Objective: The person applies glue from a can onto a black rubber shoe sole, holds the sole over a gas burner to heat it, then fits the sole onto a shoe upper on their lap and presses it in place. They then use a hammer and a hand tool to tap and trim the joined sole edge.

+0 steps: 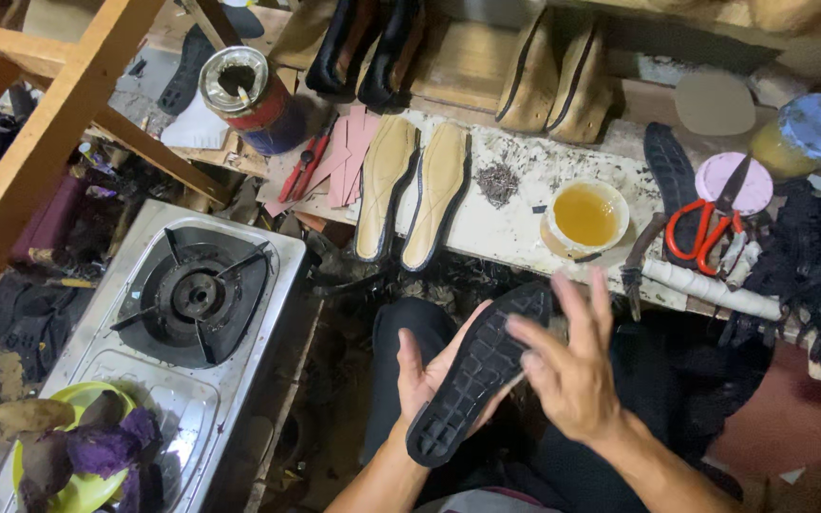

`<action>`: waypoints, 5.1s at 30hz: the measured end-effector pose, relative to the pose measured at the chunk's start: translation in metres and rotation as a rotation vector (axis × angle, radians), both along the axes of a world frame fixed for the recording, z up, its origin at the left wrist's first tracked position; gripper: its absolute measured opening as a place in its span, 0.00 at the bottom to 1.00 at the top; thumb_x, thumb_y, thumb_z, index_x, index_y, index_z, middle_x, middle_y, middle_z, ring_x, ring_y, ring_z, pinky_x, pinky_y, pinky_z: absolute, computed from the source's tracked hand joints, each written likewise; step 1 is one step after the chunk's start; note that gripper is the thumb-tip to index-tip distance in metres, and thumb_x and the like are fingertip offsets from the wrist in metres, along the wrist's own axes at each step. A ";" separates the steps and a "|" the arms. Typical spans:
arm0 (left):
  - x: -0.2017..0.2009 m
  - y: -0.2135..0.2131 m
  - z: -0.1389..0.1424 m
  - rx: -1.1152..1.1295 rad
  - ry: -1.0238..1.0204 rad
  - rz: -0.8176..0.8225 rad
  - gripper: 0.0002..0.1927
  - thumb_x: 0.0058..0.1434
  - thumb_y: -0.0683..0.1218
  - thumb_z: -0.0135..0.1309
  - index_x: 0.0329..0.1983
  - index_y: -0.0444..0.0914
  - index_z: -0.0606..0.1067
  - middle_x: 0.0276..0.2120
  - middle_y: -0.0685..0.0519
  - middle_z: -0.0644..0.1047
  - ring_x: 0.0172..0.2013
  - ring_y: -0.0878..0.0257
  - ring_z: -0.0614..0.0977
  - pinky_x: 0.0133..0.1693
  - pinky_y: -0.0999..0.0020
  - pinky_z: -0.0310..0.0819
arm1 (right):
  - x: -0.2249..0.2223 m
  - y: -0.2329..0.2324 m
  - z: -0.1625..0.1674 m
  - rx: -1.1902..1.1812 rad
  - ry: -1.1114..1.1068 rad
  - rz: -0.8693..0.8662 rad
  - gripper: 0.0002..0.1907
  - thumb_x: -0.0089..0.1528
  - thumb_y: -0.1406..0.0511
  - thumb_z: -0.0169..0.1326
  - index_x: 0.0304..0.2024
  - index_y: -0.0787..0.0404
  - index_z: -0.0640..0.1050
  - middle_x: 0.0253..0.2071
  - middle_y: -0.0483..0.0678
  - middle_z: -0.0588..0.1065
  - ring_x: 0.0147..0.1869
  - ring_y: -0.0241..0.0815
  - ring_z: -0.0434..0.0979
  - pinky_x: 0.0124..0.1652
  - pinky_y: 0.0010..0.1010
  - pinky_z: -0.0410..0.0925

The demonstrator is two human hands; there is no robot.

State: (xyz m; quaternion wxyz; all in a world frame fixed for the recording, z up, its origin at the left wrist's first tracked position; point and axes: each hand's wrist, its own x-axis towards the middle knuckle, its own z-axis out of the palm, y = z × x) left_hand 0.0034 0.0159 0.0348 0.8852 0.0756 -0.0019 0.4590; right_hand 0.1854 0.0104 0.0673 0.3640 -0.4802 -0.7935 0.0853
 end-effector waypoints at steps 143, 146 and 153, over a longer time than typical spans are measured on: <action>-0.011 0.011 -0.014 0.128 0.889 0.036 0.21 0.64 0.46 0.49 0.59 0.32 0.71 0.44 0.51 0.79 0.42 0.64 0.80 0.46 0.68 0.76 | 0.081 0.057 0.030 -0.192 0.023 -0.033 0.06 0.57 0.64 0.62 0.35 0.58 0.84 0.70 0.52 0.70 0.78 0.54 0.64 0.74 0.46 0.56; -0.006 0.017 0.005 0.108 0.780 -0.010 0.22 0.63 0.44 0.49 0.60 0.32 0.70 0.43 0.50 0.79 0.40 0.63 0.81 0.44 0.67 0.77 | 0.052 0.019 0.030 -0.126 0.061 0.113 0.19 0.53 0.65 0.63 0.47 0.60 0.82 0.71 0.60 0.62 0.76 0.59 0.60 0.69 0.48 0.57; -0.004 0.014 0.018 0.095 0.745 -0.119 0.23 0.61 0.44 0.50 0.60 0.32 0.70 0.43 0.50 0.79 0.41 0.64 0.81 0.45 0.68 0.77 | 0.045 0.011 0.027 0.194 -0.102 0.183 0.27 0.50 0.73 0.60 0.52 0.50 0.82 0.73 0.58 0.56 0.78 0.66 0.53 0.72 0.52 0.55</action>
